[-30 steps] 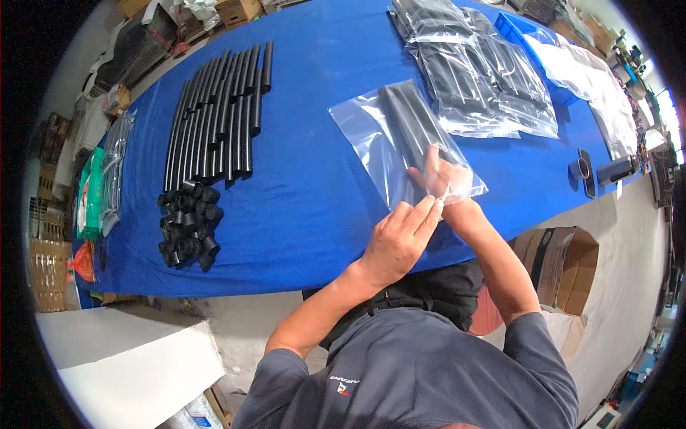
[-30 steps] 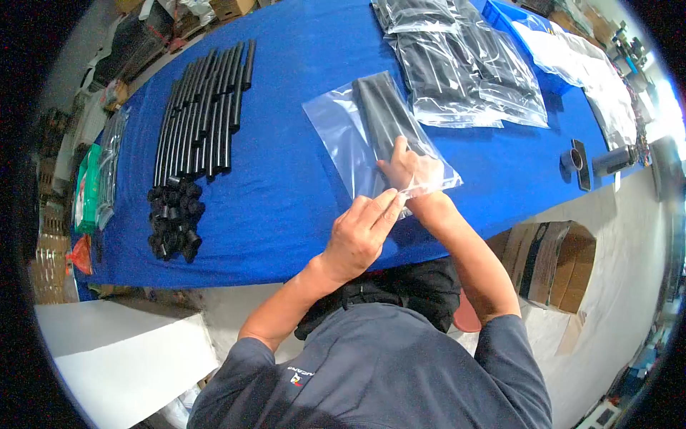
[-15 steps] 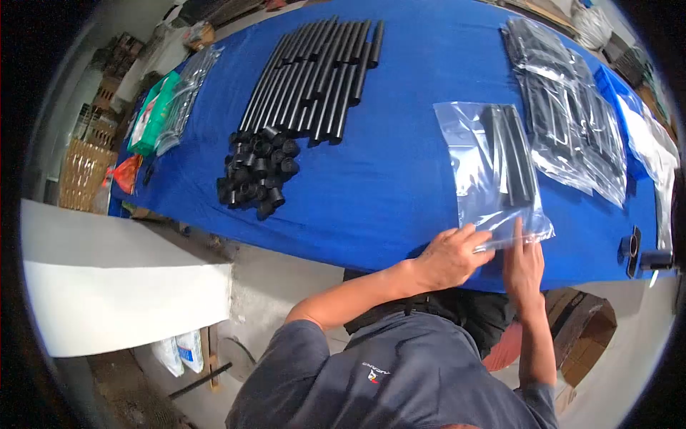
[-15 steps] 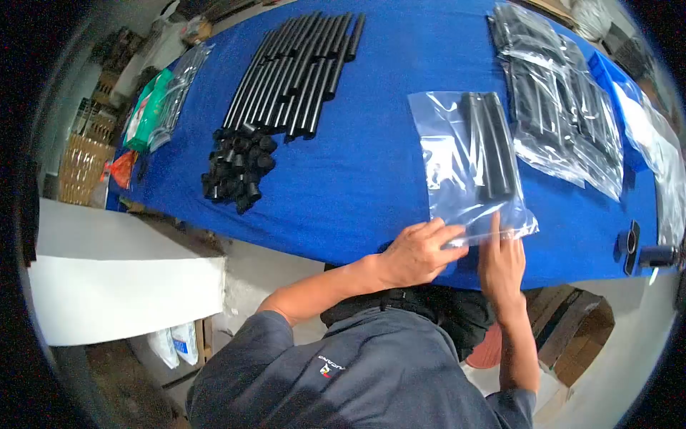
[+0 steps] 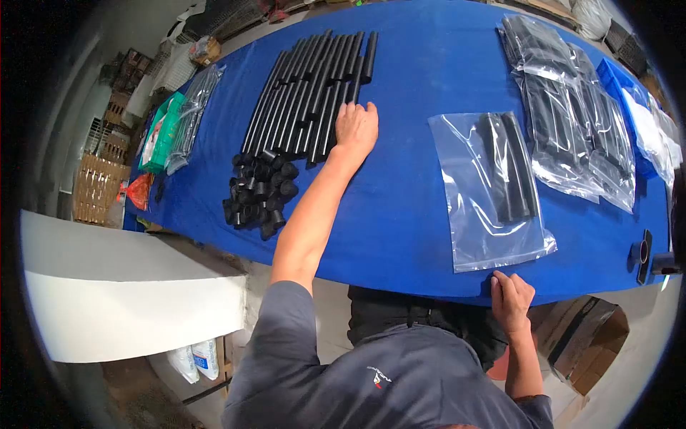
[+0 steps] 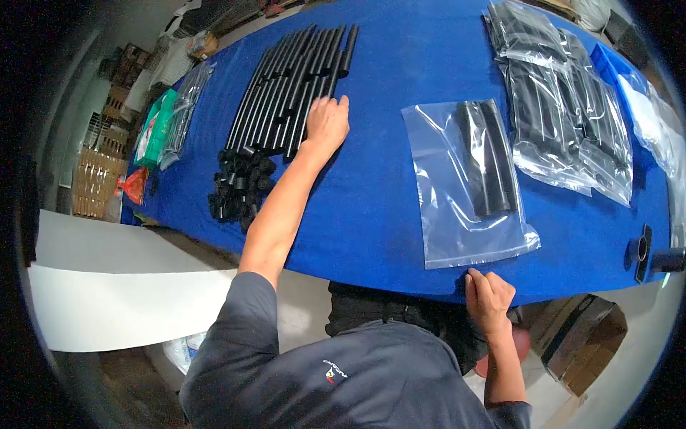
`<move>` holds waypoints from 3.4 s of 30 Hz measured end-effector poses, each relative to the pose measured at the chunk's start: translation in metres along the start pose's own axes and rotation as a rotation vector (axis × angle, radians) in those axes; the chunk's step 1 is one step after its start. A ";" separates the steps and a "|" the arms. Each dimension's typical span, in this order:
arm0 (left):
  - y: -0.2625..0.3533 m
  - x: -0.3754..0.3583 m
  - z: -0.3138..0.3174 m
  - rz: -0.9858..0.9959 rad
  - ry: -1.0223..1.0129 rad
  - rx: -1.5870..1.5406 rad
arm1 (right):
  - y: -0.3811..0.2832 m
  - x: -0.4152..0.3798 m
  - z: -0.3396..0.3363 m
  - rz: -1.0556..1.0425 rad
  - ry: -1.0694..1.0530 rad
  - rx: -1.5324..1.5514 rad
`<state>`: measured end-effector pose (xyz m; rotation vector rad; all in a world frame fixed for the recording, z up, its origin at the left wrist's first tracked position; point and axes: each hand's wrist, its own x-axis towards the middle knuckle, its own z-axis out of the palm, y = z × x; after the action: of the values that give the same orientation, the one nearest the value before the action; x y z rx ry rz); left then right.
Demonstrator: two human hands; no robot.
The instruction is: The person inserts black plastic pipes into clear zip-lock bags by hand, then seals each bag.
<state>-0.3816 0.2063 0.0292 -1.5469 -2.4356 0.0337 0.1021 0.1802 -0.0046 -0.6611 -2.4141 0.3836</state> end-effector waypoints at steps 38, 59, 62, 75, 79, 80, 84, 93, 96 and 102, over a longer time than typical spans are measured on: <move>0.086 -0.241 -0.071 -0.053 0.110 -0.824 | -0.081 0.054 0.028 -0.054 -0.318 0.353; -0.095 -0.206 -0.039 0.078 0.169 -0.023 | -0.118 0.099 0.066 -0.063 -0.420 0.004; -0.049 -0.210 -0.079 0.032 0.204 -0.408 | -0.121 0.077 0.044 -0.014 -0.493 0.060; 0.083 -0.244 -0.055 0.026 -0.076 -1.186 | -0.082 -0.039 -0.039 0.538 -0.671 0.364; 0.082 -0.246 -0.049 0.165 0.096 -0.828 | -0.068 -0.046 -0.017 0.501 -0.686 0.402; 0.080 -0.248 -0.048 0.147 0.093 -0.826 | -0.064 -0.047 -0.011 0.478 -0.686 0.427; 0.088 -0.257 -0.068 0.083 0.267 -0.775 | -0.053 -0.054 0.012 0.409 -0.615 0.530; 0.148 -0.294 -0.113 -0.159 -0.278 -1.808 | -0.064 -0.029 0.029 0.250 -0.745 0.836; 0.147 -0.295 -0.115 -0.165 -0.201 -1.824 | -0.077 -0.027 0.050 0.202 -0.850 0.907; 0.131 -0.295 -0.117 -0.132 0.016 -1.667 | -0.085 -0.016 0.044 0.203 -0.888 1.035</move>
<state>-0.1208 -0.0141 0.0630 -1.5815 -2.3616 -2.4518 0.0549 0.0953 -0.0111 -0.2412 -2.3542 2.1729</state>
